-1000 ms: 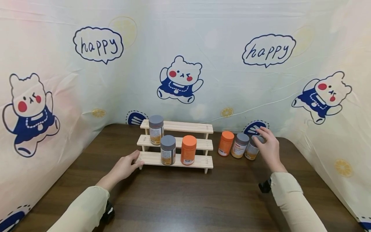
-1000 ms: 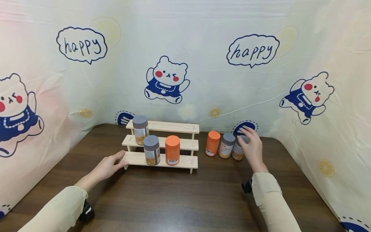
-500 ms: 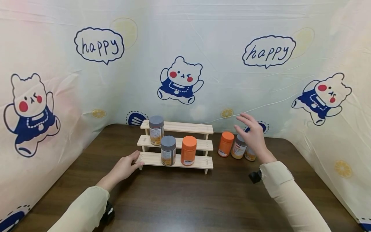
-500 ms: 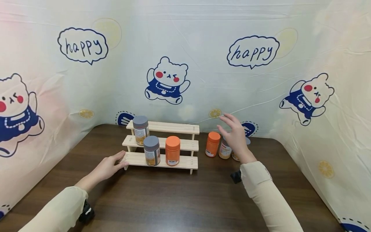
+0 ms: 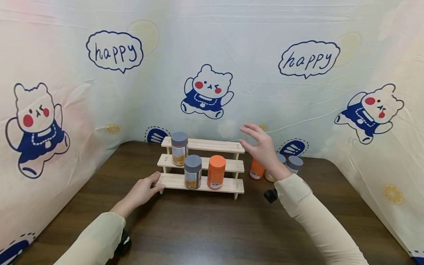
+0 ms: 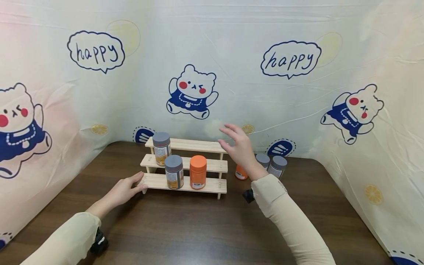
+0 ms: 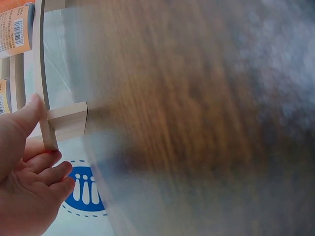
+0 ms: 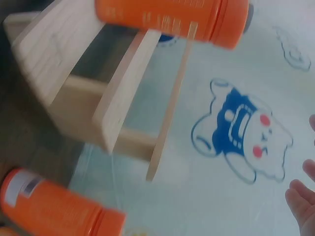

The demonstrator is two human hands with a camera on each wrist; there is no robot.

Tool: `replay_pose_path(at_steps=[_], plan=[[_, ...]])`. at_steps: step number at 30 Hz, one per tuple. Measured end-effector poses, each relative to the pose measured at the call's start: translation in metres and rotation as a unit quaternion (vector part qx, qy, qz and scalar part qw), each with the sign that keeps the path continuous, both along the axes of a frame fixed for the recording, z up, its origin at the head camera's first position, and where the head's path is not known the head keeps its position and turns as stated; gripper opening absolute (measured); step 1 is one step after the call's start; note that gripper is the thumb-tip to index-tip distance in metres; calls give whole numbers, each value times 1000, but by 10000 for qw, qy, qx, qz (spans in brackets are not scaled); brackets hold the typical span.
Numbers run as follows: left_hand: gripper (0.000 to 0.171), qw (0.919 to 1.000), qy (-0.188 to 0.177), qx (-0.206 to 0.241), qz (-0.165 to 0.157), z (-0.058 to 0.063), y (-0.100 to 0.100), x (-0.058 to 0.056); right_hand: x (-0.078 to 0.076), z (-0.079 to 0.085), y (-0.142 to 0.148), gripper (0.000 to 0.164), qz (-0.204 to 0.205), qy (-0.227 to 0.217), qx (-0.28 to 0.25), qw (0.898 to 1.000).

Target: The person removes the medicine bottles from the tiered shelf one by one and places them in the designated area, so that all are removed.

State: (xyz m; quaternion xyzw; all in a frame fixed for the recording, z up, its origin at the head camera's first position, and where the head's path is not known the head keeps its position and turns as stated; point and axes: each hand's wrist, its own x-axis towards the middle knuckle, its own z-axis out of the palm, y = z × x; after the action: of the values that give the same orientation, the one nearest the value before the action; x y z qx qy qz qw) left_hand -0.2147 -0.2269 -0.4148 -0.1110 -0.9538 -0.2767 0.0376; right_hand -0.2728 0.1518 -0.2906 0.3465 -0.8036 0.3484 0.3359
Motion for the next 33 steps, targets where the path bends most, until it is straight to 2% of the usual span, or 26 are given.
replay_pose_path(at_steps=[10, 17, 33], plan=[[63, 10000, 52, -41, -30, 0, -1, -1, -2, 6, -44, 39, 506, -106, 283, 9983], [63, 9999, 102, -35, -43, 0, -2, -2, -3, 7, -73, 39, 816, -481, 396, 9947], [62, 9999, 124, -33, -54, -2, -2, 0, -12, -1, -128, 38, 840, -1347, 663, 9851]])
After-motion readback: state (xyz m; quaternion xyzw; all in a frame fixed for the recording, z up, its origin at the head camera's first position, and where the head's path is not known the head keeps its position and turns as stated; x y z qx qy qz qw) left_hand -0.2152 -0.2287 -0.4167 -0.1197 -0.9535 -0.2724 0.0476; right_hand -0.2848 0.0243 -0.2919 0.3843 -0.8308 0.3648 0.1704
